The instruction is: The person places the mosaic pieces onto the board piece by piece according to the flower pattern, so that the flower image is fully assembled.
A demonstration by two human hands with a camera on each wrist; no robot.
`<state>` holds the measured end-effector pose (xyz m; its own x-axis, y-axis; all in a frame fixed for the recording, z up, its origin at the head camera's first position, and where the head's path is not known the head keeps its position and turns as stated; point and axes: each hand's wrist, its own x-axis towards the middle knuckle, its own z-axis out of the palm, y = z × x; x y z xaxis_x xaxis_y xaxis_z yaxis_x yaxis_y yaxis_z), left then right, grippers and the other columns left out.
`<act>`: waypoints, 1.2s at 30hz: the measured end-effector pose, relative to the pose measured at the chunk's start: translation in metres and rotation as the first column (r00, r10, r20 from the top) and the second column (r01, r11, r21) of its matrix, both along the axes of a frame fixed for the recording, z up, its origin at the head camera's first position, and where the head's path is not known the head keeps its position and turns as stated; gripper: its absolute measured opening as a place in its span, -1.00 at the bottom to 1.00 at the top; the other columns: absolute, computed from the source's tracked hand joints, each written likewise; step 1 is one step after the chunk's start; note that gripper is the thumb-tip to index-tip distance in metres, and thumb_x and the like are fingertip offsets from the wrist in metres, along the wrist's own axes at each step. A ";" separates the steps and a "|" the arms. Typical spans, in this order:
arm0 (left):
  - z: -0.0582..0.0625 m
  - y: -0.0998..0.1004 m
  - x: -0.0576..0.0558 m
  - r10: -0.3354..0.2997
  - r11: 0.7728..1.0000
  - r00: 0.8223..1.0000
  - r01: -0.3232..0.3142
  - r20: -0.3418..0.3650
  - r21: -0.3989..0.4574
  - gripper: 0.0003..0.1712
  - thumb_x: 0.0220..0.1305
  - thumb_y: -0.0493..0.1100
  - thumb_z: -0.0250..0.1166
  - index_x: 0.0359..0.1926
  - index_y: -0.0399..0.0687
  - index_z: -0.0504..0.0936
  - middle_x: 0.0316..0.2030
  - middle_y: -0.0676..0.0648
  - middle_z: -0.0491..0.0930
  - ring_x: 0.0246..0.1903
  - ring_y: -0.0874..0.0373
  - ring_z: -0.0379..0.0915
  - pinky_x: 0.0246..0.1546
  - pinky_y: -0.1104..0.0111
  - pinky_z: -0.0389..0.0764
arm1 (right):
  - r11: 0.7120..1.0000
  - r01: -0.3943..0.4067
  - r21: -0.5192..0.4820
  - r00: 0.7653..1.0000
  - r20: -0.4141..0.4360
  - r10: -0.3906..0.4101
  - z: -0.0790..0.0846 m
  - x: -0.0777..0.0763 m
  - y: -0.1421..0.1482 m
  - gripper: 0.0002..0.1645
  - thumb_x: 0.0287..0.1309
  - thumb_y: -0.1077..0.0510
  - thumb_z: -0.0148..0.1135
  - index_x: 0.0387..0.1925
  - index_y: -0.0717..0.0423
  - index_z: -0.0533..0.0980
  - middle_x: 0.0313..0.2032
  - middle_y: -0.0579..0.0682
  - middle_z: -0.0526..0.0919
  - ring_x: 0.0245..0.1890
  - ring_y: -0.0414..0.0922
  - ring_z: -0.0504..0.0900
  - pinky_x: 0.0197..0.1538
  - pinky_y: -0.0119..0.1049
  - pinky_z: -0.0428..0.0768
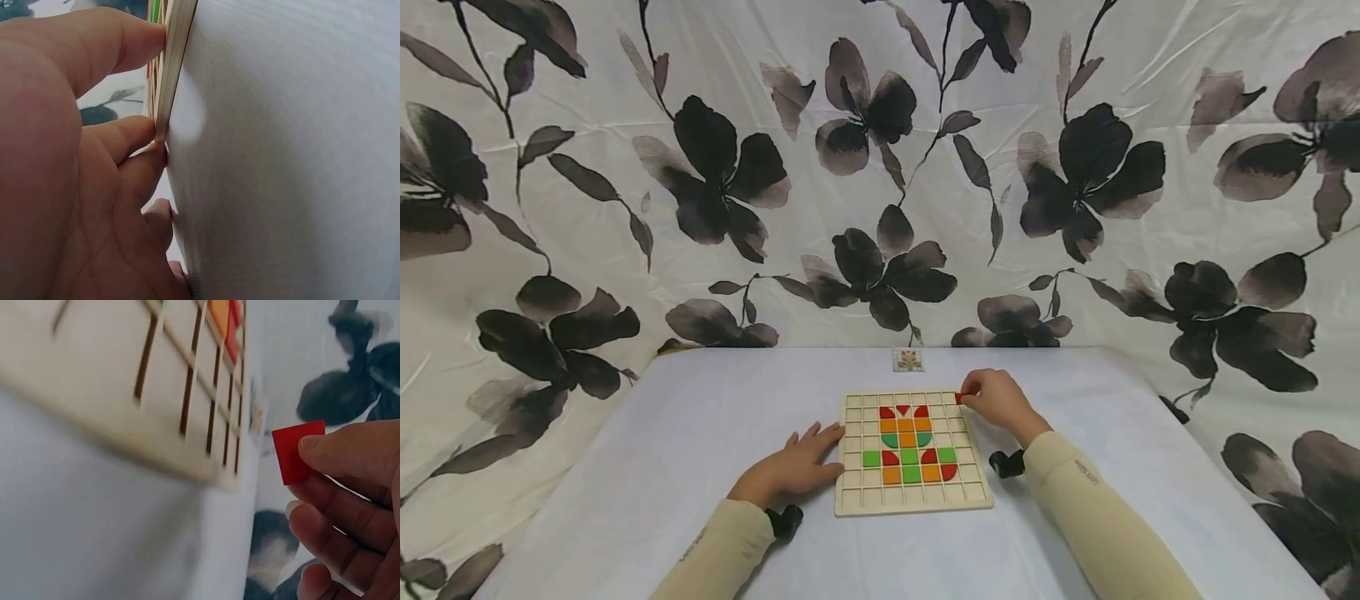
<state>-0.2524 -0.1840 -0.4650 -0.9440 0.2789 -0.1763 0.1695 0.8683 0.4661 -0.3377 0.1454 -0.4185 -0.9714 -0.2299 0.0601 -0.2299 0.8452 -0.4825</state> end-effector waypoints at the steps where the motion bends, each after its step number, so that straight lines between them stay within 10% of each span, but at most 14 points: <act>1: 0.000 0.000 0.000 -0.001 1.000 1.000 0.001 0.000 0.000 -0.22 0.30 0.11 0.19 0.45 -0.03 0.22 0.48 -0.06 0.14 0.52 -0.16 -0.18 0.46 -0.18 -0.19 | 1.000 -0.017 -0.006 1.000 -0.008 0.017 0.001 0.004 -0.003 -0.96 0.15 0.15 0.30 -0.35 0.03 0.61 -0.39 -0.08 0.64 -0.37 -0.12 0.50 -0.25 -0.28 0.55; 17: -0.001 -0.001 -0.002 -0.008 1.000 1.000 0.008 0.005 0.004 -0.22 0.30 0.11 0.19 0.46 -0.03 0.21 0.48 -0.06 0.14 0.52 -0.16 -0.19 0.46 -0.19 -0.21 | 0.952 -0.305 -0.034 0.951 -0.069 0.302 -0.002 0.069 -0.065 -0.85 0.20 0.12 0.30 -0.21 -0.03 0.71 -0.33 -0.19 0.72 -0.41 -0.29 0.51 -0.31 -0.43 0.53; 36: 0.001 -0.001 -0.001 -0.024 1.000 1.000 0.024 -0.004 0.013 -0.25 0.30 0.07 0.18 0.44 -0.04 0.24 0.48 -0.07 0.15 0.51 -0.18 -0.16 0.45 -0.20 -0.17 | 0.865 -0.443 0.237 0.864 -0.145 0.482 -0.017 0.099 -0.115 -0.89 0.16 0.06 0.35 -0.26 -0.10 0.69 -0.37 -0.28 0.69 -0.37 -0.37 0.55 -0.22 -0.49 0.56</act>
